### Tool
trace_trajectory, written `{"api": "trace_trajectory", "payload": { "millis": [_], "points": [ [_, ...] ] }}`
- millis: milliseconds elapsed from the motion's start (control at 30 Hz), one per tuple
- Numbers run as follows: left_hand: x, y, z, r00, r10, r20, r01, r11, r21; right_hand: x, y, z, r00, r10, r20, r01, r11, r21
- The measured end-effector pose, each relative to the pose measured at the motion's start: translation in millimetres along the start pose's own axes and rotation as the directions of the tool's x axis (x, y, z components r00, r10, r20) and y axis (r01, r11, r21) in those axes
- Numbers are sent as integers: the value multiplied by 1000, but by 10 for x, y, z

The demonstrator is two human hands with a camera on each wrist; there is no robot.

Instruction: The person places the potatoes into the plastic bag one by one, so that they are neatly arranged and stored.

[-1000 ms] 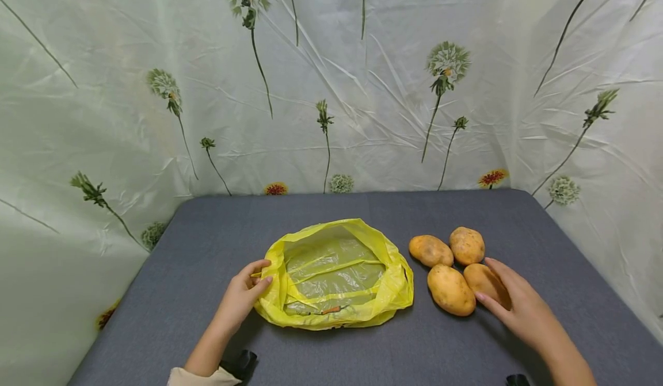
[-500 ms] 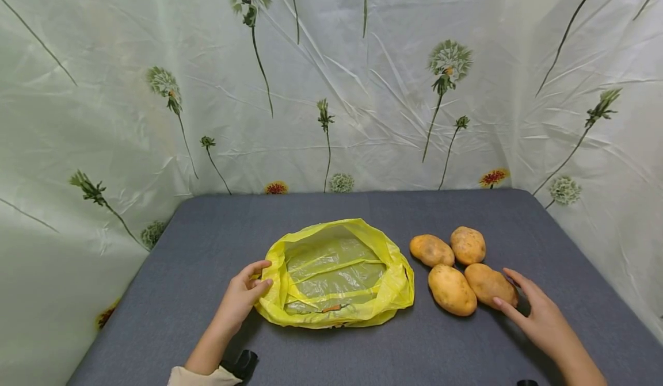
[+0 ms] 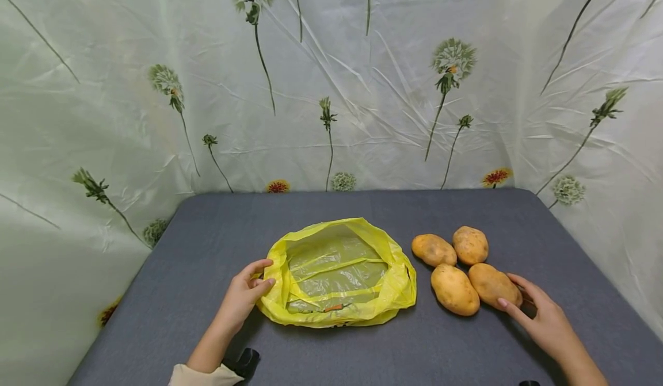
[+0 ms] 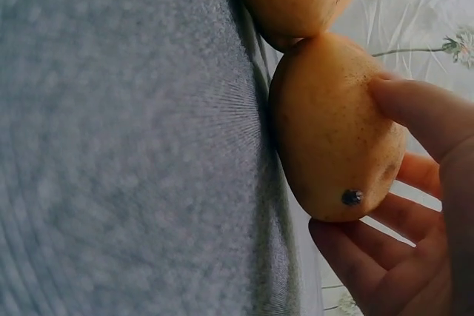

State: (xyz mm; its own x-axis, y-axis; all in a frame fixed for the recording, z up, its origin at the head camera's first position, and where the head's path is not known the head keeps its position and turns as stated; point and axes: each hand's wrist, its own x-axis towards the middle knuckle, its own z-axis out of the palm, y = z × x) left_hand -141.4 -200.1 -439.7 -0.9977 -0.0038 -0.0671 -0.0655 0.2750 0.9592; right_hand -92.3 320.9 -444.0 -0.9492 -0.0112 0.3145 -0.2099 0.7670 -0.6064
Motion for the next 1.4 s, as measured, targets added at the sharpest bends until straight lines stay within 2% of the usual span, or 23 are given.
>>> {"api": "trace_trajectory", "payload": {
  "millis": [333,433,767,1000,1400],
  "points": [
    [2,5,4,1000,1,-1,-1,1000,-14,15,-34,-9,986,-93,-136,94,996,2],
    [0,3,3,1000,-8,-2,8,1000,-11,37,-53,-28,983,-101,-151,101,995,-2],
    [-4,7,5,1000,-20,3,20,1000,-5,117,-197,-79,981,-117,-152,113,993,-32],
    [-2,0,1,1000,-19,7,19,1000,-24,240,-374,-61,972,-183,-150,179,983,-41],
    [-13,17,-5,1000,-14,16,14,999,-35,525,-690,28,928,-352,-119,349,936,-47]
  ]
}}
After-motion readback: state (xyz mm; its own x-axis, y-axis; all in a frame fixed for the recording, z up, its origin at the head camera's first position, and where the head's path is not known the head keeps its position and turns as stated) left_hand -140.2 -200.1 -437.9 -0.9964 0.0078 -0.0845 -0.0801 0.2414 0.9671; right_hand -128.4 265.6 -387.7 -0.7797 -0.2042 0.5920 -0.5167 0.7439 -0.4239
